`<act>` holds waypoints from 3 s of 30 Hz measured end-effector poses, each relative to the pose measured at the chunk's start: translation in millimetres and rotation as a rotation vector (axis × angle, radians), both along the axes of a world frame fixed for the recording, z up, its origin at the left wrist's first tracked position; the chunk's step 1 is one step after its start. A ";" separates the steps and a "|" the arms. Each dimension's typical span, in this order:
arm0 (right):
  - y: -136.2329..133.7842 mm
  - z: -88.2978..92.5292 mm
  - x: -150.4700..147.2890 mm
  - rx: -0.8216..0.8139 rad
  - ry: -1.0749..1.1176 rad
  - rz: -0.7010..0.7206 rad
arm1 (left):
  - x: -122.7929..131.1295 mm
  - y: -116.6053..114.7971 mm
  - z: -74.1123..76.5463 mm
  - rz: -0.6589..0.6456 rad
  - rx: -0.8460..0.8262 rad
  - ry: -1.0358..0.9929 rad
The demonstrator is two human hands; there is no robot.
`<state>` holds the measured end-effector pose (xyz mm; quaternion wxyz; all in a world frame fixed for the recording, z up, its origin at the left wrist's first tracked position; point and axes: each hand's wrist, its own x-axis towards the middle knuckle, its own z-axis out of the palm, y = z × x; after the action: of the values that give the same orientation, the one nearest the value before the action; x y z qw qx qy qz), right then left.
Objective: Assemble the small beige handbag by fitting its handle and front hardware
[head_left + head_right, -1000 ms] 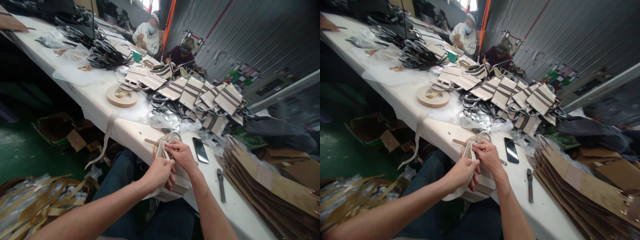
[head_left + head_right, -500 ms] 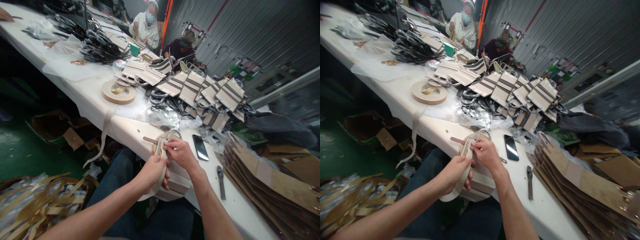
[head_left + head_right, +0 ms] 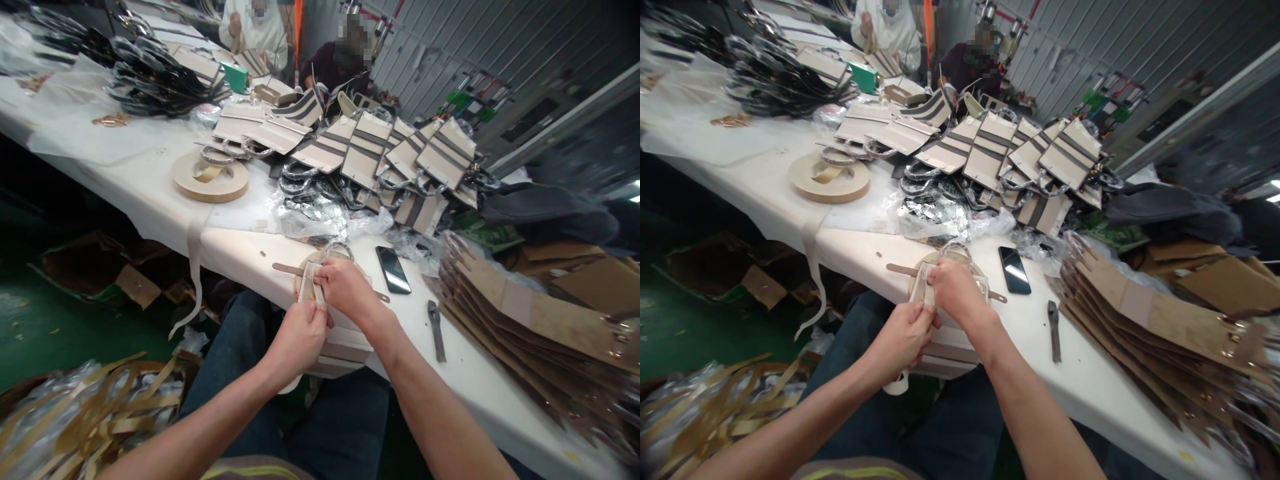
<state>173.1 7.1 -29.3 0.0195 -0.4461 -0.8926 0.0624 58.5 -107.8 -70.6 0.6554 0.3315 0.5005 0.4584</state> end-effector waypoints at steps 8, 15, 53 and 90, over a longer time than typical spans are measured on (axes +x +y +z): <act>-0.4 6.0 -1.3 -0.018 -0.025 -0.006 | -5.8 -11.4 -2.9 -0.030 -0.044 0.024; 5.9 -5.7 5.0 0.001 0.132 0.010 | 15.7 -37.6 47.6 -0.253 0.222 0.105; -83.9 -1.1 108.8 -0.096 0.901 -0.561 | 74.9 -36.0 0.4 -0.178 0.049 -0.073; -12.4 -20.1 141.4 0.015 0.443 -0.092 | 109.7 -9.4 -0.8 -0.109 -0.269 -0.326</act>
<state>314.5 -5.3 -49.4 0.2209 -0.4615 -0.8458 0.1512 168.2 -117.2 -71.4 0.7898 0.1891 0.4259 0.3988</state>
